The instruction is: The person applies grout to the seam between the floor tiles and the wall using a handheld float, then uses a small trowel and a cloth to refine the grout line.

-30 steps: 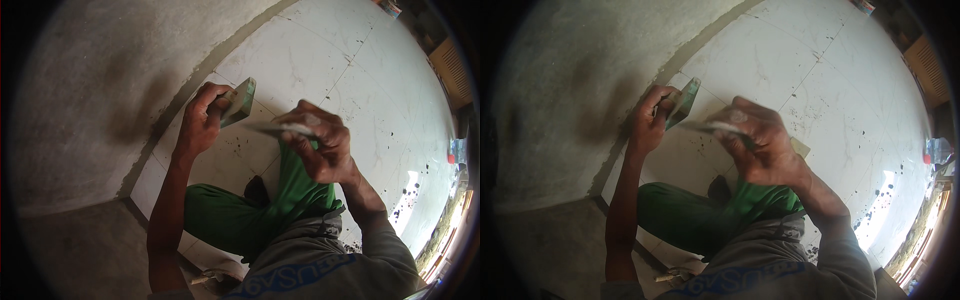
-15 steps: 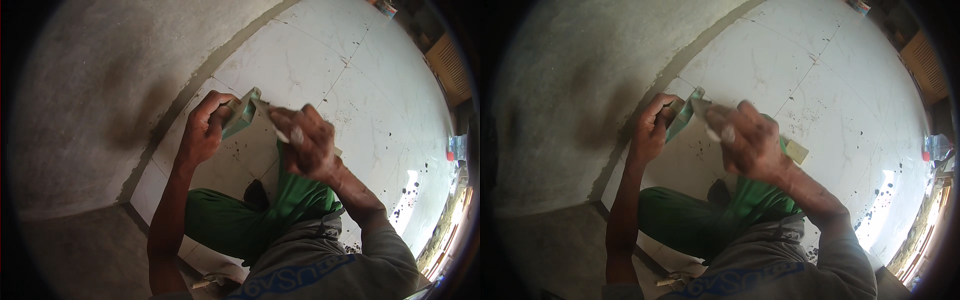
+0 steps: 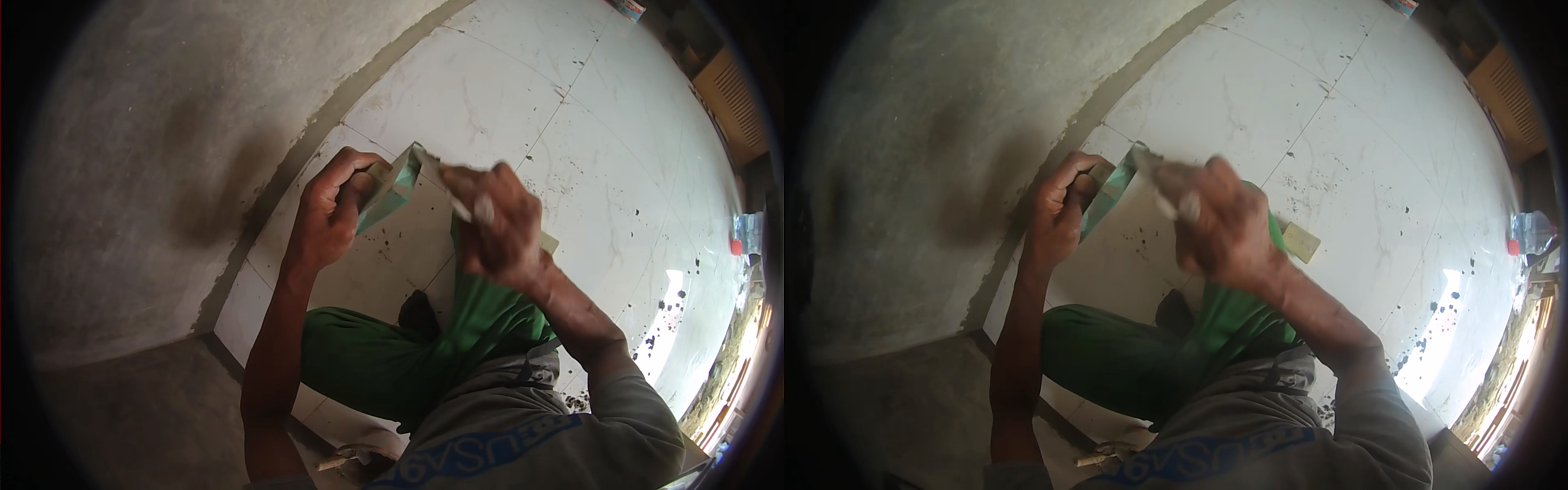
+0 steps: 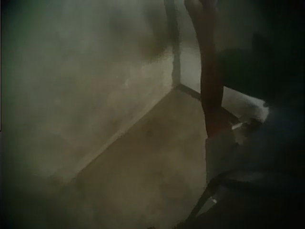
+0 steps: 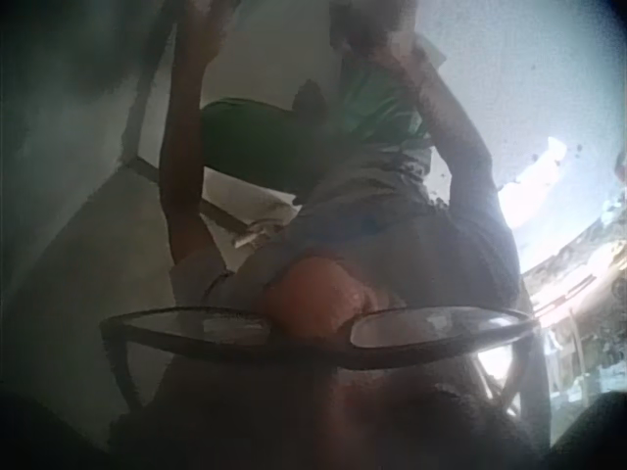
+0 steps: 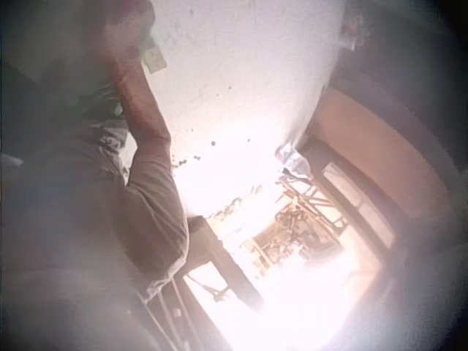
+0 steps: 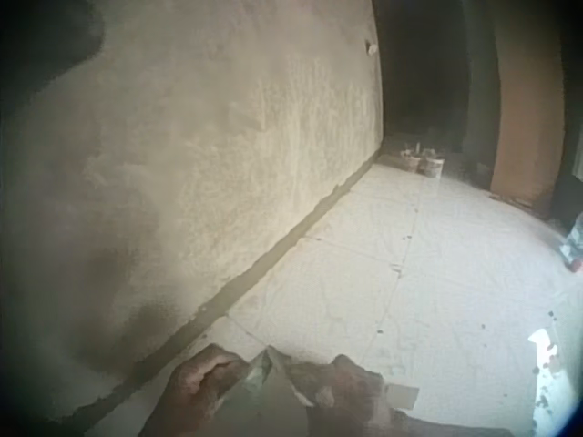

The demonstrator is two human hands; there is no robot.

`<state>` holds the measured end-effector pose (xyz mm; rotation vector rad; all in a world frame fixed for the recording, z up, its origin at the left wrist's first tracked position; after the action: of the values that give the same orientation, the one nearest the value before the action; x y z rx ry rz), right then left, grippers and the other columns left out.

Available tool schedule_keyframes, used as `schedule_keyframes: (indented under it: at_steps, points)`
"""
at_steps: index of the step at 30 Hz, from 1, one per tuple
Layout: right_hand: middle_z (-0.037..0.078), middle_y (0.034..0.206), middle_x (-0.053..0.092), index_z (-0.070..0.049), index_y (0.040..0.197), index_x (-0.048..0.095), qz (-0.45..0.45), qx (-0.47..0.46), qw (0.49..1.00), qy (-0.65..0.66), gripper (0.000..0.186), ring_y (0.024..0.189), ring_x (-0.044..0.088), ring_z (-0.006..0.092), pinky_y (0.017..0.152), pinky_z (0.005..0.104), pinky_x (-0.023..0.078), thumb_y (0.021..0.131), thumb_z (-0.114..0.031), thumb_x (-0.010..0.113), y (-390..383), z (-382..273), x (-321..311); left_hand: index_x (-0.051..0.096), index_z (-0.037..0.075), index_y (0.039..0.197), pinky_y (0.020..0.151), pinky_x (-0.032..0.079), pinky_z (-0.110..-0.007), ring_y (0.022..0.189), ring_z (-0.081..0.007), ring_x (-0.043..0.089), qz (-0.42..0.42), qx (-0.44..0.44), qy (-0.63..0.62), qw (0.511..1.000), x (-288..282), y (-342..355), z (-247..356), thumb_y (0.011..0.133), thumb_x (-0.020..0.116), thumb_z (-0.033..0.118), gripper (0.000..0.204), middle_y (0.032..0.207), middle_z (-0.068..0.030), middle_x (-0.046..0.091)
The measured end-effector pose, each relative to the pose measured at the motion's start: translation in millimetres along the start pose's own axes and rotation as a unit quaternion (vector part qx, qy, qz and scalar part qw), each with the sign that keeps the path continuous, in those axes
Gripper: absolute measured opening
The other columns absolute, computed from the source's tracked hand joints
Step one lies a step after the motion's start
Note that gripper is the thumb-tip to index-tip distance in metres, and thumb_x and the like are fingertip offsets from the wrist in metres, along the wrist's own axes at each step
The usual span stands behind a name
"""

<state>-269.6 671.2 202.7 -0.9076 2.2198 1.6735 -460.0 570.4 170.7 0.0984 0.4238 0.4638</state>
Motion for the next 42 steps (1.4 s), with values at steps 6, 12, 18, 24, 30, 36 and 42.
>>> schedule_keyframes:
  at_steps: [6,12,18,24,30,36,42]
  points:
    - [0.02,0.114,0.073,-0.009,0.152,0.044,0.039,-0.025,0.998,0.04,0.092,0.071,0.061,0.03,0.055,0.039,0.048,0.065,0.015,0.06,3,2,-5,0.065,-0.002,0.12,0.094,0.048,-0.027,0.097,-0.0153,0.061,-0.009,-0.006,-0.015,1.0,-2,0,1,0.09,0.037,-0.016,0.043,0.104,-0.0093,0.064]
    - [0.025,0.114,0.074,-0.012,0.16,0.037,0.07,-0.073,0.993,0.054,0.093,0.073,0.066,0.0321,0.058,0.0387,0.047,0.075,0.016,0.06,-2,7,-11,0.065,-0.002,0.12,0.092,0.048,-0.026,0.096,-0.0143,0.061,-0.002,0.012,0.011,1.0,0,3,8,0.092,0.038,-0.016,0.041,0.105,-0.0089,0.065]
    - [0.021,0.11,0.077,0.004,0.123,0.066,-0.017,-0.017,0.999,0.036,0.053,0.074,0.068,0.0269,0.059,0.034,0.048,0.071,0.012,0.065,6,0,-12,0.066,-0.001,0.12,0.09,0.049,-0.027,0.095,-0.0129,0.06,0.0,-0.047,-0.014,0.999,-4,1,-1,0.103,0.045,-0.006,0.027,0.103,-0.0046,0.066]
    - [0.02,0.108,0.078,0.004,0.115,0.068,0.018,-0.052,0.997,0.054,0.051,0.07,0.063,0.0255,0.056,0.0327,0.047,0.065,0.013,0.064,11,-26,-17,0.067,-0.001,0.121,0.092,0.048,-0.027,0.098,-0.0097,0.059,-0.009,-0.038,-0.001,0.999,-6,-2,0,0.106,0.045,-0.002,0.027,0.105,-0.0035,0.067]
    - [0.017,0.109,0.076,0.004,0.114,0.07,0.019,-0.077,0.996,0.04,0.058,0.065,0.056,0.0207,0.048,0.0323,0.047,0.056,-0.001,0.065,8,-18,-14,0.067,0.0,0.124,0.093,0.048,-0.026,0.097,-0.0084,0.059,-0.005,-0.047,-0.006,0.999,-10,-3,-2,0.106,0.046,-0.002,0.028,0.106,-0.0033,0.068]
    - [0.021,0.108,0.078,0.006,0.112,0.07,-0.021,-0.057,0.998,0.035,0.051,0.067,0.061,0.0234,0.054,0.0327,0.047,0.061,0.003,0.064,11,-21,-17,0.066,0.0,0.125,0.093,0.048,-0.026,0.098,-0.0079,0.059,0.007,-0.028,-0.013,0.999,-10,-2,1,0.105,0.044,-0.004,0.03,0.106,-0.0034,0.069]
    - [0.02,0.107,0.078,0.005,0.118,0.067,-0.038,-0.018,0.998,0.038,0.055,0.072,0.067,0.0267,0.056,0.0332,0.049,0.064,0.008,0.06,10,-10,-5,0.067,0.001,0.124,0.093,0.049,-0.027,0.098,-0.0093,0.061,-0.002,-0.051,-0.032,0.998,-8,-3,-3,0.103,0.043,-0.007,0.033,0.107,-0.0047,0.071]
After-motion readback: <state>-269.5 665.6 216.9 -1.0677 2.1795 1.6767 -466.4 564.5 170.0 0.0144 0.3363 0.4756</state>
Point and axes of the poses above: each hand's wrist, its own y-axis towards the middle knuckle, its own x-axis out of the palm, z = x × y, the point moved 8 cm from there along y, towards the middle knuckle
